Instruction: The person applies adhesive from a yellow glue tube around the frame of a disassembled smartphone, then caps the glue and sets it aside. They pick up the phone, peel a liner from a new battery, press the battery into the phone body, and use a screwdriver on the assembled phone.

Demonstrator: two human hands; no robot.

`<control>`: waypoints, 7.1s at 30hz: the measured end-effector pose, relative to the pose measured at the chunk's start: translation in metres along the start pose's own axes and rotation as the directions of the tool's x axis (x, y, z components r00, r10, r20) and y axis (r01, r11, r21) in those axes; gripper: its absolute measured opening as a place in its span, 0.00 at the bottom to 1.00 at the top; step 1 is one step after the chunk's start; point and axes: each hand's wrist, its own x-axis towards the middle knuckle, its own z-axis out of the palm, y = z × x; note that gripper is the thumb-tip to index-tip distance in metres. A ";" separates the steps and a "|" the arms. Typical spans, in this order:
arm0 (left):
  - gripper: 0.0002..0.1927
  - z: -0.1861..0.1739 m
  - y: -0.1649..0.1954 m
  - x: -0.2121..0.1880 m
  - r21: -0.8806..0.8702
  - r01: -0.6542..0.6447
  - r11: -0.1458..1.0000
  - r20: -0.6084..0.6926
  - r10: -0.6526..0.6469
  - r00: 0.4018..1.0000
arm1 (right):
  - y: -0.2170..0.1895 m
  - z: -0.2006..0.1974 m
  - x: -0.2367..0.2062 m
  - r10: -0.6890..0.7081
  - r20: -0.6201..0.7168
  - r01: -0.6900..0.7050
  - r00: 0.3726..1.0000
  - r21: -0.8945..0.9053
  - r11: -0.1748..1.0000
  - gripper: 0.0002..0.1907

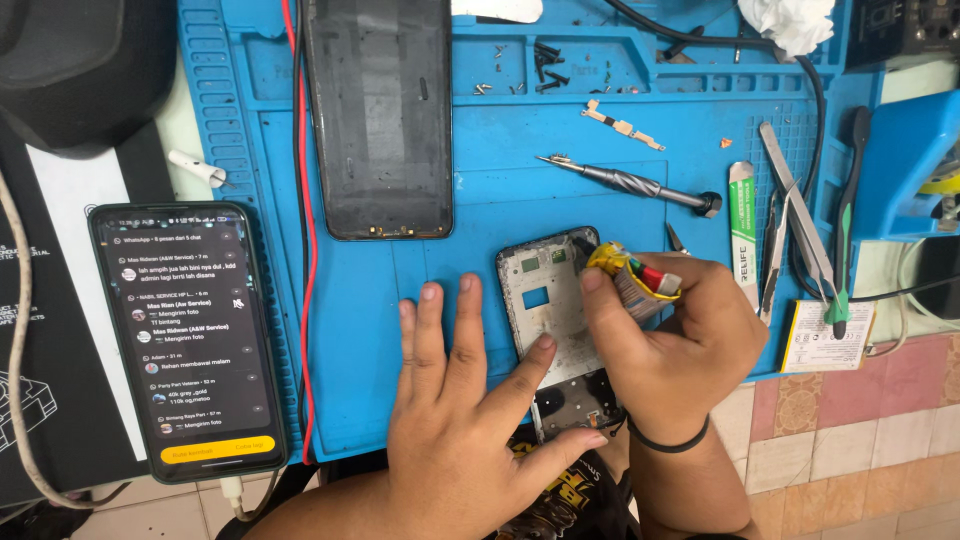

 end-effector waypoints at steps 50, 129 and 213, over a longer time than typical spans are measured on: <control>0.34 0.002 -0.002 -0.002 0.006 0.003 1.000 0.006 -0.003 1.000 | 0.007 0.001 -0.007 0.041 -0.090 -0.044 0.995 -0.025 0.999 0.16; 0.29 -0.008 -0.005 -0.021 0.102 0.044 0.994 -0.121 -0.031 0.992 | -0.006 0.003 -0.024 -0.316 0.084 0.291 0.945 0.229 0.929 0.17; 0.26 -0.010 -0.003 -0.021 0.016 0.038 0.999 -0.047 -0.037 0.998 | -0.018 0.010 -0.027 -0.267 0.079 0.257 0.961 0.116 0.959 0.14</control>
